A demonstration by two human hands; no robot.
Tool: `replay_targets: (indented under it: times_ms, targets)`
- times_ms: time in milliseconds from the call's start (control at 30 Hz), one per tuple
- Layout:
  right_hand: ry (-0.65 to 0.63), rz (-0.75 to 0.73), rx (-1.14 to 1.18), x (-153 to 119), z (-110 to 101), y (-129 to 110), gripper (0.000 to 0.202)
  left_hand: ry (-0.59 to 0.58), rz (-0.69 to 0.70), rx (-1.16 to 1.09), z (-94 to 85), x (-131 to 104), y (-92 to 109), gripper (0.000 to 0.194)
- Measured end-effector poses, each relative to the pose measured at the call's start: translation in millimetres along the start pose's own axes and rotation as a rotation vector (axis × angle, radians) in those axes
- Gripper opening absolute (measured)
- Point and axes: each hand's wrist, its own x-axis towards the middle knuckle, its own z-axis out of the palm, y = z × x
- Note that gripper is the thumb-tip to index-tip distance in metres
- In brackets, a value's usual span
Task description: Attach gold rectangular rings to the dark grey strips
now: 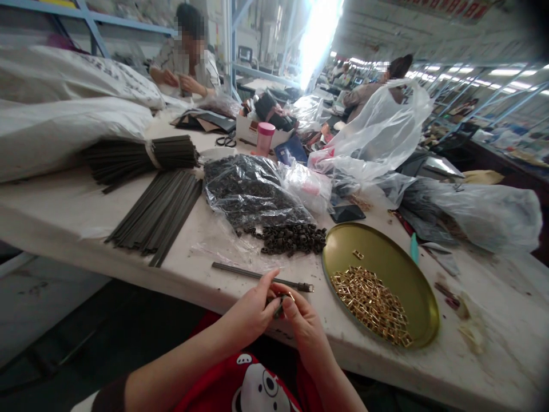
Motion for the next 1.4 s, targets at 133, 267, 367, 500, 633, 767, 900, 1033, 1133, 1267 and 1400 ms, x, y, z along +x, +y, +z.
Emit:
replay_targets:
  times_ms: [133,267,367,500,633,767,900,1033,1133,1267,1400]
  targets:
    - [0.068,-0.118,-0.127,-3,0,3,0.031,0.014,-0.058,0.029,-0.8,1,0,0.059]
    - [0.153,-0.155,-0.121,-6,1,2,0.027,0.055,-0.032,0.081,0.4,0,7,0.036]
    - [0.235,-0.135,-0.107,-5,-1,1,0.023,-0.006,-0.045,-0.019,1.6,-4,14,0.016]
    - [0.278,-0.147,-0.214,-1,-8,4,0.020,-0.180,-0.075,-0.321,1.6,-9,17,0.015]
    - [0.275,-0.214,-0.387,-1,-14,6,0.014,-0.227,-0.057,-0.391,0.6,-10,13,0.022]
    - [0.135,-0.217,-0.478,-6,-21,3,0.014,-0.256,-0.058,-0.327,-0.4,-11,12,0.021]
    - [0.020,-0.253,-0.627,-13,-29,-1,0.010,-0.315,-0.106,-0.258,-1.8,-12,10,0.025]
    - [-0.097,-0.302,-0.738,-17,-33,-4,0.007,-0.397,-0.164,-0.205,-2.3,-14,9,0.030]
    - [-0.097,-0.367,-0.840,-16,-34,-2,0.007,-0.426,-0.192,-0.192,-4.4,-15,11,0.035]
    - [-0.099,-0.302,-0.785,-16,-32,2,0.008,-0.510,-0.154,-0.265,-10.7,-17,15,0.043]
    - [-0.123,-0.201,-0.604,-20,-30,3,0.011,-0.472,-0.168,-0.230,-9.9,-15,13,0.034]
